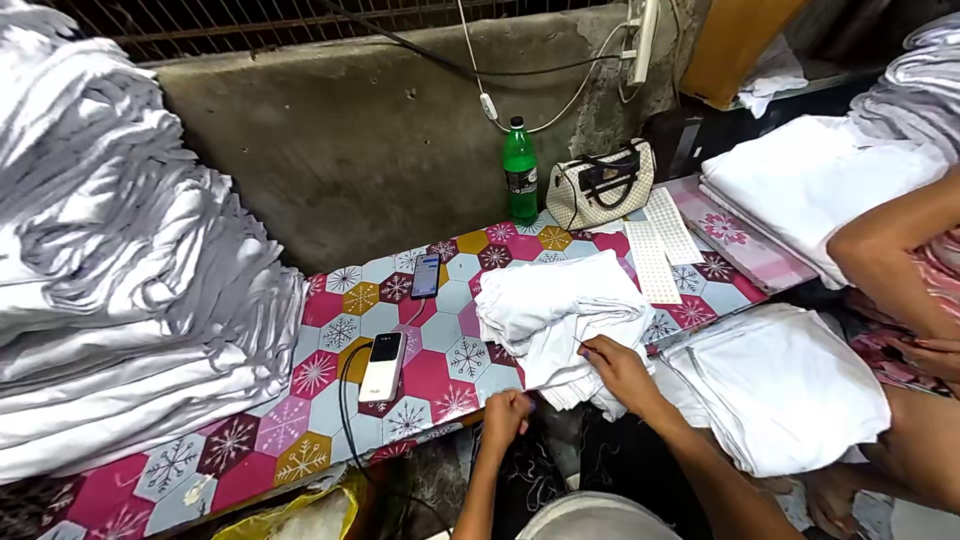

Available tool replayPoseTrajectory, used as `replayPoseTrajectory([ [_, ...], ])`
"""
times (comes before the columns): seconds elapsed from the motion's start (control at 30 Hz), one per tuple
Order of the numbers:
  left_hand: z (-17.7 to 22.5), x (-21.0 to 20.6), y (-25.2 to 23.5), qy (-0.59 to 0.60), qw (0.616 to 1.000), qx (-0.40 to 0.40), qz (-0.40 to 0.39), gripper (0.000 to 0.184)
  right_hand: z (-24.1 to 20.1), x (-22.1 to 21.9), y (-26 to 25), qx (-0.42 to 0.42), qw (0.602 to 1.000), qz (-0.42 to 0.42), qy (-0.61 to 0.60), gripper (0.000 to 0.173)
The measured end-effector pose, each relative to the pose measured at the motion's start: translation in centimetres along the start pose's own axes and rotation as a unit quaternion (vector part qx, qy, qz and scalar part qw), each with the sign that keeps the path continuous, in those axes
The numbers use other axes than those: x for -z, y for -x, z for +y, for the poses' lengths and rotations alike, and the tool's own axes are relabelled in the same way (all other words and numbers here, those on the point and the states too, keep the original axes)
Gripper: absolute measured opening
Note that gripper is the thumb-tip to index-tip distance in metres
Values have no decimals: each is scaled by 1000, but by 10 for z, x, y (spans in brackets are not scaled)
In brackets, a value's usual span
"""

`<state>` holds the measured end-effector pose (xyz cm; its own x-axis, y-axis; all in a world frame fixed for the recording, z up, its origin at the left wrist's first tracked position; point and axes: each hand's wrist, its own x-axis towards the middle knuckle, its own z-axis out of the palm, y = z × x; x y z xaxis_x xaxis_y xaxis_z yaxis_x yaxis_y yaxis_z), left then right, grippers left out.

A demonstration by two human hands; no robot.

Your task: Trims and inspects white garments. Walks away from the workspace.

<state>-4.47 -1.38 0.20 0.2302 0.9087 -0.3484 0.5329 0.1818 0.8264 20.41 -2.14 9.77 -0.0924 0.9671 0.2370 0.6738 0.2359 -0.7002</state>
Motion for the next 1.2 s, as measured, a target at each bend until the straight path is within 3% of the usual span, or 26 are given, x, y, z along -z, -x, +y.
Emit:
replayPoseTrajectory([
  [0.07, -12, 18, 22, -125, 990, 48, -47, 21, 11, 8, 8, 5, 1000, 24, 18, 26],
  [0.13, 1, 25, 39, -207, 974, 87, -28, 24, 19, 6, 11, -6, 999, 5, 50, 29],
  [0.17, 15, 20, 46, -221, 973, 59, 2, 26, 19, -1, 10, -10, 997, -11, 80, 37],
  [0.23, 34, -12, 47, -212, 964, -111, 116, 21, 17, -26, 4, 8, 988, -19, 153, 44],
  [0.3, 38, -46, 24, -213, 913, -276, 212, 26, 19, -46, -6, 69, 975, 62, 201, 29],
  [0.37, 33, -52, 3, -240, 889, -307, 241, 41, 19, -43, -16, 104, 951, 184, 225, 19],
  [0.43, 27, -35, -5, -235, 884, -324, 241, 32, 18, -20, -21, 82, 945, 225, 223, 20],
  [0.47, 29, -21, -7, -228, 876, -356, 233, 23, 17, -9, -20, 45, 961, 192, 192, 20],
  [0.53, 48, 14, -8, -177, 874, -410, 190, 11, 8, 15, -24, -75, 996, 37, 39, 24],
  [0.57, 65, 30, -12, -131, 884, -408, 187, 11, 2, 27, -34, -119, 991, -21, -52, 24],
  [0.63, 111, 61, -26, -24, 913, -345, 216, 19, -14, 41, -62, -170, 963, -48, -206, 26],
  [0.7, 145, 82, -61, 50, 925, -285, 246, 30, -30, 46, -100, -176, 941, -31, -288, 28],
  [0.77, 156, 82, -109, 48, 917, -251, 308, 37, -23, 33, -144, -171, 940, 8, -296, 31],
  [0.87, 121, 55, -173, -21, 930, -186, 318, 44, 36, -20, -190, -176, 968, 38, -173, 42],
  [0.93, 93, 37, -191, -23, 935, -160, 314, 38, 82, -60, -188, -169, 971, 56, -162, 42],
  [1.07, 84, 31, -166, 40, 898, -246, 361, 36, 97, -71, -172, -145, 929, 157, -304, 36],
  [1.17, 73, 2, -103, -55, 849, -374, 370, 33, 78, -52, -148, -148, 899, 187, -369, 38],
  [1.2, 67, -13, -87, -105, 840, -413, 336, 35, 70, -45, -136, -144, 890, 178, -393, 38],
])
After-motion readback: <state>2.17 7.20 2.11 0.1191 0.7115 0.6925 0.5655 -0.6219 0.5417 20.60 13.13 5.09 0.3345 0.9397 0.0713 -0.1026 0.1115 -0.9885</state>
